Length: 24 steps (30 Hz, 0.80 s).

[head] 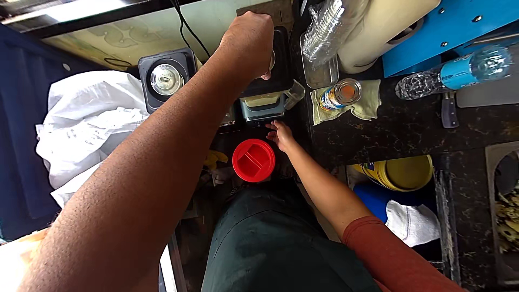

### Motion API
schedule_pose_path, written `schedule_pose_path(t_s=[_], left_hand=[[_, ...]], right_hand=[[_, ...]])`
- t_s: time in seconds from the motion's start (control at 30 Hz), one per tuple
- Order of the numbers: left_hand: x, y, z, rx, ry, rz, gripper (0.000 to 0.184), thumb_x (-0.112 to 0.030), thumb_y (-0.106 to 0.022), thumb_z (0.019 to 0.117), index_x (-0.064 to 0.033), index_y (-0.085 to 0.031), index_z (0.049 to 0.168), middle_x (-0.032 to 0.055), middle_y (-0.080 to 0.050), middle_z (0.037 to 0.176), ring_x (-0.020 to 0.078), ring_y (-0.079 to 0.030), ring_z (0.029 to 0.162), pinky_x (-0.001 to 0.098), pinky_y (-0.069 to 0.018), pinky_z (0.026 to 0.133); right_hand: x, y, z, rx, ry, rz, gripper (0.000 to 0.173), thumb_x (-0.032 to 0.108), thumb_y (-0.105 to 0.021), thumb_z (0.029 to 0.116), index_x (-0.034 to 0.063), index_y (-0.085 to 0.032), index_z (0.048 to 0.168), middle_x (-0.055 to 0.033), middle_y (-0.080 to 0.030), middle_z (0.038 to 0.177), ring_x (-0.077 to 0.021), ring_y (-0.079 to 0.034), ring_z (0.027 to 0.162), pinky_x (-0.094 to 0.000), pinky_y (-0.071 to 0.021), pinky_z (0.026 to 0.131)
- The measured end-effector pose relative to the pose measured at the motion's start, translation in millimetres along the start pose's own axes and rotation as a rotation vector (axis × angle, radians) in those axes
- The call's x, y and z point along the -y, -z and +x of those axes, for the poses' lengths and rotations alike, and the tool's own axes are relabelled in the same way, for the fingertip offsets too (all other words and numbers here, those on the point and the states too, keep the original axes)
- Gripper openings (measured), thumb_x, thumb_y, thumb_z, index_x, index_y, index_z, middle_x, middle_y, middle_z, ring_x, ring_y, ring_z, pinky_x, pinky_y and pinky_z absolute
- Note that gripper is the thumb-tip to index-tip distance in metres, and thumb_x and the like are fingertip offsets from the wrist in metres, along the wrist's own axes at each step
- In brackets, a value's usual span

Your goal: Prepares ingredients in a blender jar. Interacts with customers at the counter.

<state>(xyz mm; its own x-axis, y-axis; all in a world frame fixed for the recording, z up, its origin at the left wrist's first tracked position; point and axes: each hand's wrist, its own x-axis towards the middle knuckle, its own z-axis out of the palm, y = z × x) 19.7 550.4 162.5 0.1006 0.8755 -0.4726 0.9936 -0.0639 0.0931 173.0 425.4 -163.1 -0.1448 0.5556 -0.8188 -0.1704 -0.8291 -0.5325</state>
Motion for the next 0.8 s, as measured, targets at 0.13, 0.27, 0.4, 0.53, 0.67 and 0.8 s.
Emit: schedule_pose_path(t_s=[0.13, 0.27, 0.4, 0.53, 0.67, 0.8], left_hand=[[0, 1, -1, 0.004, 0.000, 0.003, 0.059, -0.023, -0.086, 0.0800, -0.0069, -0.064, 0.132, 0.0214, -0.064, 0.127, 0.0414, -0.059, 0.123, 0.0611, -0.0466, 0.101], [0, 0, -2, -0.006, 0.007, 0.002, 0.057, -0.022, -0.086, 0.0791, -0.0080, -0.066, 0.130, 0.0208, -0.065, 0.125, 0.0409, -0.060, 0.120, 0.0605, -0.0487, 0.098], [-1, 1, -1, -0.022, 0.007, -0.005, 0.057, -0.024, -0.087, 0.0774, -0.0069, -0.067, 0.128, 0.0197, -0.066, 0.124, 0.0402, -0.062, 0.118, 0.0598, -0.0502, 0.096], [-1, 1, -4, -0.030, -0.001, -0.028, 0.054, -0.023, -0.088, 0.0767, -0.0056, -0.069, 0.125, 0.0200, -0.068, 0.120, 0.0402, -0.063, 0.116, 0.0600, -0.0508, 0.095], [-1, 0, -5, -0.049, -0.006, -0.043, 0.050, -0.023, -0.087, 0.0772, -0.0064, -0.070, 0.121, 0.0194, -0.069, 0.117, 0.0396, -0.064, 0.114, 0.0601, -0.0515, 0.093], [3, -4, -9, -0.090, -0.040, -0.109, 0.047, -0.020, -0.089, 0.0761, -0.0034, -0.071, 0.116, 0.0245, -0.068, 0.112, 0.0465, -0.064, 0.109, 0.0674, -0.0519, 0.089]], right_hand=[[4, 3, -2, 0.002, -0.017, -0.023, 0.043, 0.040, -0.038, 0.1118, 0.0104, -0.048, 0.141, -0.0101, -0.068, 0.119, -0.0196, -0.068, 0.077, -0.0359, -0.0581, 0.068], [-9, 20, -22, 0.027, 0.019, -0.192, 0.053, 0.050, -0.037, 0.1101, 0.0138, -0.046, 0.148, -0.0101, -0.067, 0.127, -0.0215, -0.070, 0.089, -0.0390, -0.0585, 0.077], [-67, 70, -60, 0.102, 0.052, -0.533, 0.045, 0.032, -0.050, 0.1077, 0.0012, -0.051, 0.140, -0.0188, -0.065, 0.125, -0.0273, -0.070, 0.102, -0.0449, -0.0601, 0.086], [-117, 155, -123, 0.361, -0.113, -0.712, 0.052, 0.036, -0.058, 0.1049, 0.0038, -0.055, 0.145, -0.0163, -0.055, 0.149, -0.0241, -0.053, 0.138, -0.0438, -0.0412, 0.118], [-136, 209, -170, 0.120, -0.284, -0.603, 0.058, 0.046, -0.042, 0.1098, 0.0089, -0.044, 0.155, -0.0141, -0.044, 0.159, -0.0244, -0.042, 0.147, -0.0486, -0.0342, 0.122], [-110, 192, -230, -0.159, -0.416, -0.334, 0.041, 0.026, -0.036, 0.1132, 0.0001, -0.059, 0.136, -0.0184, -0.065, 0.128, -0.0247, -0.063, 0.115, -0.0433, -0.0516, 0.099]])
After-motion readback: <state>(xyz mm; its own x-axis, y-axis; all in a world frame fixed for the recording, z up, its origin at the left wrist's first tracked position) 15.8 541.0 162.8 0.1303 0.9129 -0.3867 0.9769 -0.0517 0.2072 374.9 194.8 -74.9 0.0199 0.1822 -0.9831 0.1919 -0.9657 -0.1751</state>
